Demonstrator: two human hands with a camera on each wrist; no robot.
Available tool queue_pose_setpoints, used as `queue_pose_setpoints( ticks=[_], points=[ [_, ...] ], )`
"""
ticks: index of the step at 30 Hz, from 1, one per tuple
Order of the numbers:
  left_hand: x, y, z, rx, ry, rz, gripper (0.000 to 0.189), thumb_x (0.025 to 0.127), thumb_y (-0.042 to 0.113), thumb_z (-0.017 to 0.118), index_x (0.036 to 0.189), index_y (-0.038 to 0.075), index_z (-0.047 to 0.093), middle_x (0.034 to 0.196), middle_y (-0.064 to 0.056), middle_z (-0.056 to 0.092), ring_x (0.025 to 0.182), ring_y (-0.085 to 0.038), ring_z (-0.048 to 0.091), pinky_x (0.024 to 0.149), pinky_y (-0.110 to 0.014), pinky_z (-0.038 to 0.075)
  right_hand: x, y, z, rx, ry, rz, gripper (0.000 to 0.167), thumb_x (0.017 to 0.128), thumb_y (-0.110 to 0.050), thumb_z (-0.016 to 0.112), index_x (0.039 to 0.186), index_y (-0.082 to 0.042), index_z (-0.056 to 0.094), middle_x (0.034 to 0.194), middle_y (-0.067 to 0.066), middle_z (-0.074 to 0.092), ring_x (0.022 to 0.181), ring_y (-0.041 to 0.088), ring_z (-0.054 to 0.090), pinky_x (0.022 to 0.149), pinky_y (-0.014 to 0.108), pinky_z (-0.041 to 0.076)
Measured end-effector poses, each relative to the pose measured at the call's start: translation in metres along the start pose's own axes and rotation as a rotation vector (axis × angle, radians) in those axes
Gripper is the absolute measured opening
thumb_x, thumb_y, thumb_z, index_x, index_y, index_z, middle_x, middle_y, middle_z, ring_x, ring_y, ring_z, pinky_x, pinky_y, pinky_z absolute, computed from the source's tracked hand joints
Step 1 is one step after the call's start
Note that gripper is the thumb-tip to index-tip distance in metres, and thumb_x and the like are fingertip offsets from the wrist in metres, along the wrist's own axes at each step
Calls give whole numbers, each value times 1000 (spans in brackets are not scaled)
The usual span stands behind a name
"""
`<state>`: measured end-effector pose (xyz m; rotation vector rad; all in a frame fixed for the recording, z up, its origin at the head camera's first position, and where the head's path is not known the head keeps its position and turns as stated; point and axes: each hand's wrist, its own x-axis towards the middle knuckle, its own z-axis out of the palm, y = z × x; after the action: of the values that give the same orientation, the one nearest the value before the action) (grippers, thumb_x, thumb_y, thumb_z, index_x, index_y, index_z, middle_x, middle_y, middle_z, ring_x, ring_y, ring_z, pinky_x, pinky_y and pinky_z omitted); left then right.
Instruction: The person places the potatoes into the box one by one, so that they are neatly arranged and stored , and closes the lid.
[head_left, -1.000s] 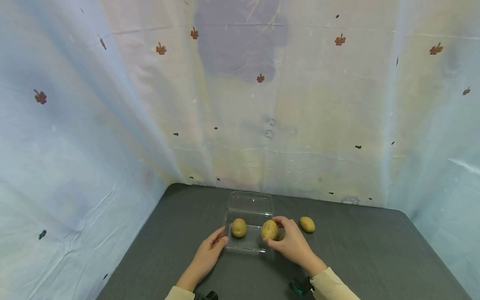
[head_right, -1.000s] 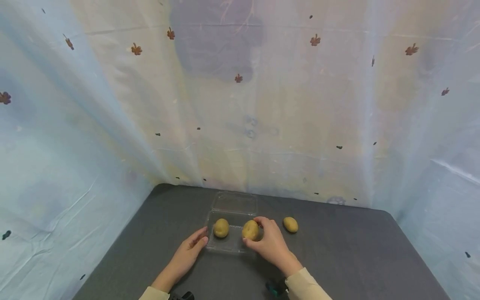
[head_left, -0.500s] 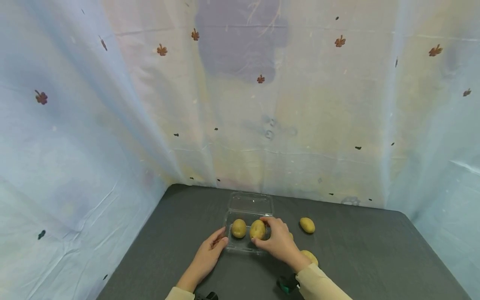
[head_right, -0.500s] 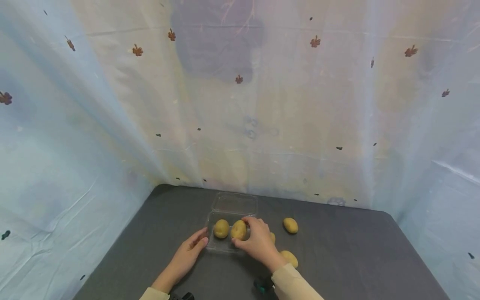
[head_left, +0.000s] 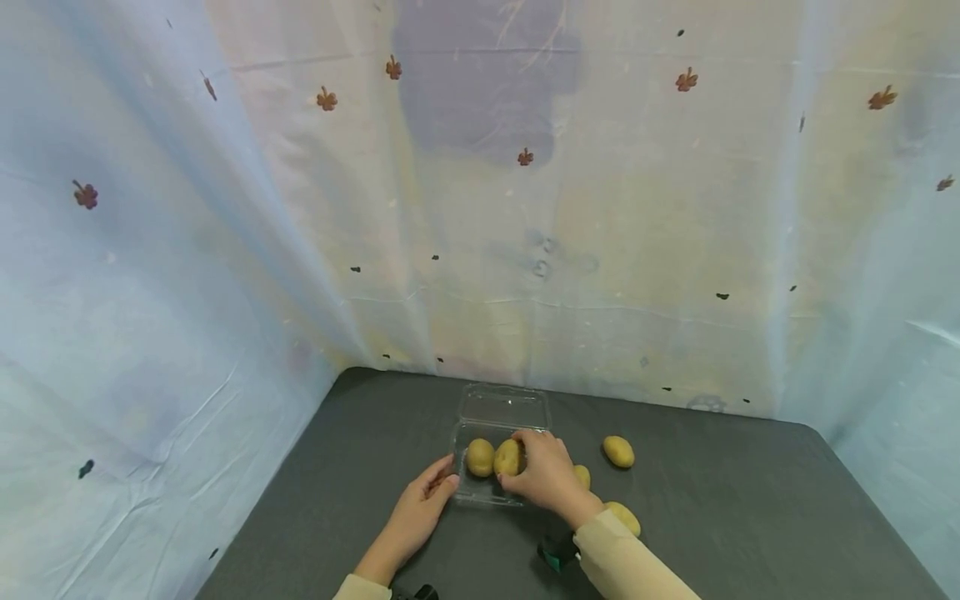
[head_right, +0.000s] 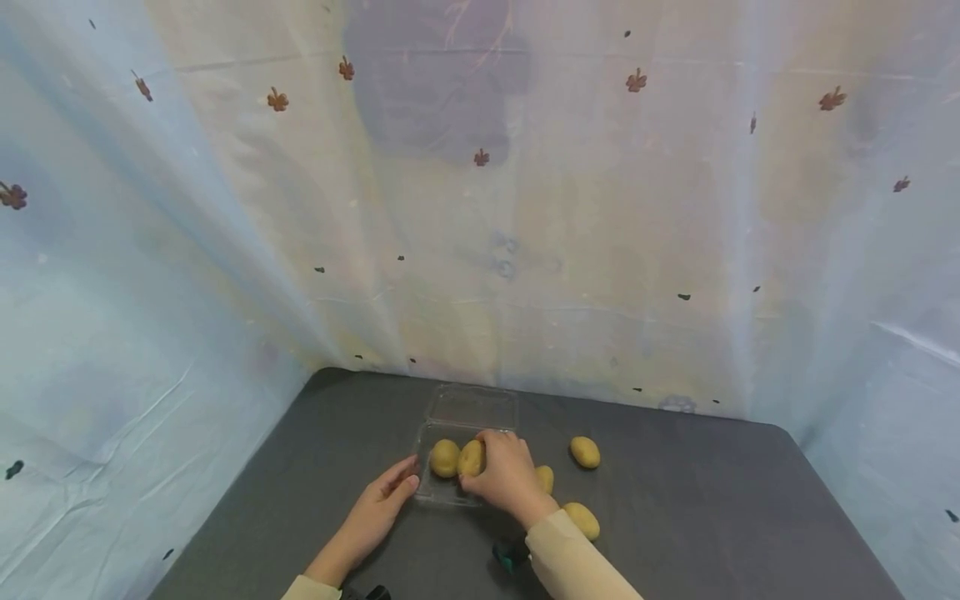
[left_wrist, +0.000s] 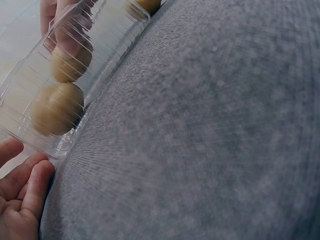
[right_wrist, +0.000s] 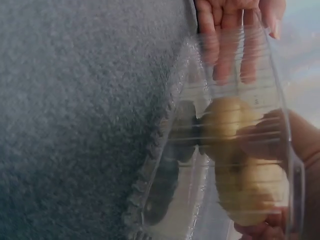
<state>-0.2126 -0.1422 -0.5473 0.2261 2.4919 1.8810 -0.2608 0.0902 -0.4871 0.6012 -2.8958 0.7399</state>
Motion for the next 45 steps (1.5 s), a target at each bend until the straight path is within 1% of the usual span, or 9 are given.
queue_pose_setpoints(
  ticks=[4,11,14,21,24,29,34,41,45],
  points=[
    [0,0,-1,4,-6,-12,55,101,41,49,147,12,41,144,-12,46,128,-24,48,103,-43,41,1,0,0,-13,-12,7,61,77,-42,80,124,-8,60,108,4,63,102,29,55,91,50,40],
    [0,-1,0,3,5,-4,54,102,39,49,146,10,42,144,-12,47,130,-25,46,104,-44,40,6,-2,7,-1,-37,-11,63,77,-48,80,122,-9,62,108,3,64,99,27,54,92,52,40],
    [1,-1,0,5,5,1,54,102,39,49,146,9,42,144,-14,47,129,-27,46,103,-44,41,6,-4,7,11,-47,-2,63,77,-47,80,124,-9,61,109,4,64,99,27,54,92,52,40],
    [1,0,0,12,19,8,54,102,39,49,146,9,43,143,-14,48,128,-28,48,102,-45,42,6,-7,4,8,-64,4,61,79,-42,80,126,-9,60,108,4,62,97,27,53,85,47,42],
    [0,2,1,9,14,9,54,102,39,49,146,8,42,143,-14,47,129,-28,47,103,-45,41,5,-8,3,-8,-76,1,60,79,-41,80,126,-9,60,107,3,63,97,25,53,88,48,40],
    [0,4,1,-9,-2,-1,54,102,35,50,146,6,41,144,-16,46,130,-28,46,104,-45,40,2,-9,3,-103,-42,-3,57,79,-45,79,121,-10,64,105,3,66,99,28,53,95,53,33],
    [1,4,1,-33,-15,5,53,102,30,51,145,1,40,144,-21,43,131,-33,44,104,-48,38,0,-11,3,-201,3,24,53,77,-49,79,112,-10,69,100,3,68,97,29,52,94,55,31],
    [-1,5,2,7,9,-12,55,102,38,50,146,7,42,143,-16,47,129,-29,46,103,-45,40,-1,-10,4,-197,7,36,52,77,-50,78,113,-12,69,95,-1,67,92,26,51,92,54,30],
    [-1,3,2,7,12,-18,55,101,41,50,145,9,43,142,-14,48,129,-28,47,103,-45,41,-1,-9,4,-177,2,32,52,78,-50,77,114,-13,69,94,-2,66,90,25,51,92,54,30]
  ],
)
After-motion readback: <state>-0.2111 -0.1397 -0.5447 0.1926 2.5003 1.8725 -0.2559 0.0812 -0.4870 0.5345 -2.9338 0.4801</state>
